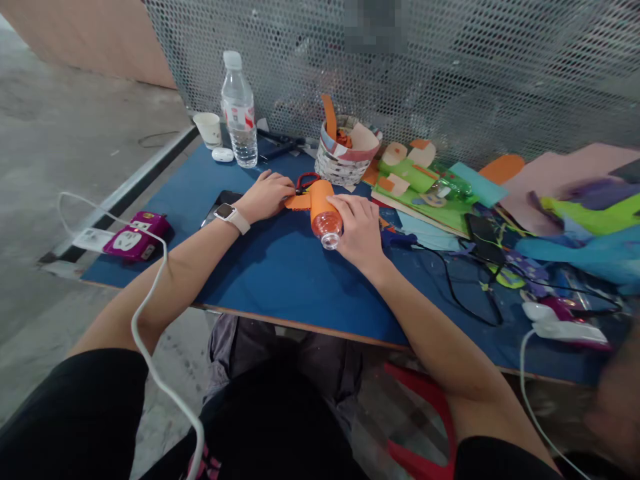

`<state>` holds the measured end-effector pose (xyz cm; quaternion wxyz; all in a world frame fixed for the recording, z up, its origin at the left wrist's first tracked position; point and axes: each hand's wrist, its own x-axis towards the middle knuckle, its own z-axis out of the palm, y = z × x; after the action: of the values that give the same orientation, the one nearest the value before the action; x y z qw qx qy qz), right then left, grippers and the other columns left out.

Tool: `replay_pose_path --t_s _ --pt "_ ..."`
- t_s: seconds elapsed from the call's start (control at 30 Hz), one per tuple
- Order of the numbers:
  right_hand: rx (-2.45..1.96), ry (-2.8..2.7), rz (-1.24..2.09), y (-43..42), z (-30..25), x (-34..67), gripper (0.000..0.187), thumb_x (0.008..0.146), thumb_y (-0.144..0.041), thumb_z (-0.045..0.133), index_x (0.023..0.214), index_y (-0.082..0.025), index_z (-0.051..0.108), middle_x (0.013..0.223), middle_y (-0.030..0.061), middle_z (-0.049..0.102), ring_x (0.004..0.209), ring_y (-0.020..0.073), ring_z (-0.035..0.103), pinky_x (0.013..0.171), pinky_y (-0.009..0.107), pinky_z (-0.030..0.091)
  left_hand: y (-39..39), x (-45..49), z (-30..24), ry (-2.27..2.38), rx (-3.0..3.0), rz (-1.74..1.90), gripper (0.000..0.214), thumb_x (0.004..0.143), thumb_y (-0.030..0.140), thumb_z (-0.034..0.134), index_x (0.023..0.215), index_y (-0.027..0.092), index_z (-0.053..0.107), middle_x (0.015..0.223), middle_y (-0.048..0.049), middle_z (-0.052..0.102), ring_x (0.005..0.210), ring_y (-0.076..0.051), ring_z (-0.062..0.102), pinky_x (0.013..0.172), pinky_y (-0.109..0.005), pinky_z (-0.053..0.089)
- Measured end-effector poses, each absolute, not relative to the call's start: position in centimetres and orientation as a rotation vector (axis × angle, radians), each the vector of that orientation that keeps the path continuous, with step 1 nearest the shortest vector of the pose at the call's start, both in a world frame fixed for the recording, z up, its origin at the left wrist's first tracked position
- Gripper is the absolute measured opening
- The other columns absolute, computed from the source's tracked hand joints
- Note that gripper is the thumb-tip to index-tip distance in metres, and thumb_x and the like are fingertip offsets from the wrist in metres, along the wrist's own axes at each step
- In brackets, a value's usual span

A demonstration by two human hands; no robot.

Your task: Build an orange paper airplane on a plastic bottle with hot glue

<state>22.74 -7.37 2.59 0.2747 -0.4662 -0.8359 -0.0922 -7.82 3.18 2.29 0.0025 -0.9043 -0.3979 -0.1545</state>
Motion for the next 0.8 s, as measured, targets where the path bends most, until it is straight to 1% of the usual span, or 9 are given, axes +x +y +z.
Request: replay_pose_path --t_s 0.1,0.17,0.27,0.33,0.4,0.43,0.57,0.67,0.8 --pt "-1.179 -2.24 -0.256 -7.3 2.2 22.6 0.06 0.105 -0.021 0.068 0.165 -0.022 0.069 0.164 0.0193 0.076 0.15 0.0455 0.069 0.124 0.066 0.05 3.1 -7.9 2.6 -1.331 -2.824 -0.439 0.044 0.11 0.019 0.055 0.135 0.022 0.09 0.15 -0.0147 0.085 0.137 -0.037 0.077 0.129 -0.062 0.055" --pt "-1.16 -2.248 -0.259 -7.3 2.1 22.5 0.058 0.107 -0.022 0.068 0.165 -0.022 0.069 0.164 0.0193 0.076 0.15 0.0449 0.069 0.126 0.066 0.05 3.0 -7.9 2.7 -1.414 -2.804 -0.418 0.047 0.113 0.022 0.052 0.138 0.022 0.091 0.152 -0.0145 0.084 0.137 -0.037 0.077 0.127 -0.062 0.057" --pt "-1.174 -2.281 -0.247 -7.5 2.2 22.4 0.062 0.105 -0.025 0.072 0.167 -0.021 0.067 0.165 0.0203 0.074 0.149 0.0453 0.069 0.129 0.067 0.049 3.0 -8.1 2.4 -1.513 -2.763 -0.396 0.049 0.118 0.031 0.053 0.152 0.022 0.088 0.16 -0.0175 0.08 0.147 -0.042 0.071 0.136 -0.072 0.05" --pt "-1.195 -2.312 -0.225 -7.7 2.2 22.3 0.07 0.101 -0.026 0.074 0.17 -0.02 0.065 0.167 0.0211 0.071 0.148 0.0462 0.069 0.131 0.068 0.047 3.0 -8.3 2.0 -1.546 -2.726 -0.423 0.05 0.121 0.035 0.053 0.158 0.025 0.085 0.162 -0.0174 0.077 0.158 -0.045 0.064 0.145 -0.082 0.034" --pt "-1.213 -2.333 -0.21 -7.8 2.2 22.1 0.075 0.1 -0.025 0.074 0.174 -0.022 0.062 0.17 0.0208 0.068 0.148 0.0467 0.069 0.132 0.07 0.047 3.1 -8.5 1.6 -1.57 -2.696 -0.457 0.051 0.122 0.038 0.053 0.16 0.027 0.085 0.164 -0.0168 0.076 0.163 -0.047 0.058 0.148 -0.09 0.02" --pt "-1.218 -2.34 -0.208 -7.8 2.2 22.1 0.076 0.1 -0.023 0.073 0.176 -0.023 0.062 0.171 0.0205 0.067 0.149 0.0467 0.069 0.132 0.07 0.048 3.2 -8.6 1.5 -1.585 -2.686 -0.463 0.052 0.122 0.039 0.053 0.161 0.027 0.084 0.165 -0.0174 0.074 0.164 -0.048 0.056 0.148 -0.092 0.017" --pt "-1.216 -2.366 -0.205 -8.0 2.2 21.9 0.077 0.102 -0.021 0.072 0.178 -0.024 0.062 0.174 0.021 0.064 0.152 0.0465 0.067 0.131 0.069 0.05 3.4 -8.5 1.2 -1.657 -2.667 -0.44 0.059 0.124 0.043 0.048 0.168 0.021 0.079 0.172 -0.0223 0.069 0.166 -0.055 0.053 0.144 -0.1 0.013" --pt "-1.192 -2.392 -0.168 -8.0 2.3 21.9 0.075 0.105 -0.023 0.073 0.179 -0.023 0.06 0.177 0.0213 0.062 0.159 0.0472 0.063 0.135 0.07 0.05 3.7 -8.5 1.1 -1.709 -2.633 -0.441 0.064 0.124 0.046 0.044 0.172 0.017 0.075 0.175 -0.0245 0.067 0.168 -0.057 0.051 0.144 -0.101 0.011" --pt "-1.15 -2.4 -0.094 -7.9 2.3 21.8 0.074 0.108 -0.03 0.074 0.18 -0.021 0.058 0.182 0.0226 0.058 0.167 0.0476 0.059 0.142 0.071 0.046 4.3 -9.2 0.8 -1.762 -2.58 -0.494 0.062 0.12 0.04 0.046 0.167 0.017 0.078 0.179 -0.024 0.065 0.174 -0.06 0.044 0.145 -0.102 0.009"
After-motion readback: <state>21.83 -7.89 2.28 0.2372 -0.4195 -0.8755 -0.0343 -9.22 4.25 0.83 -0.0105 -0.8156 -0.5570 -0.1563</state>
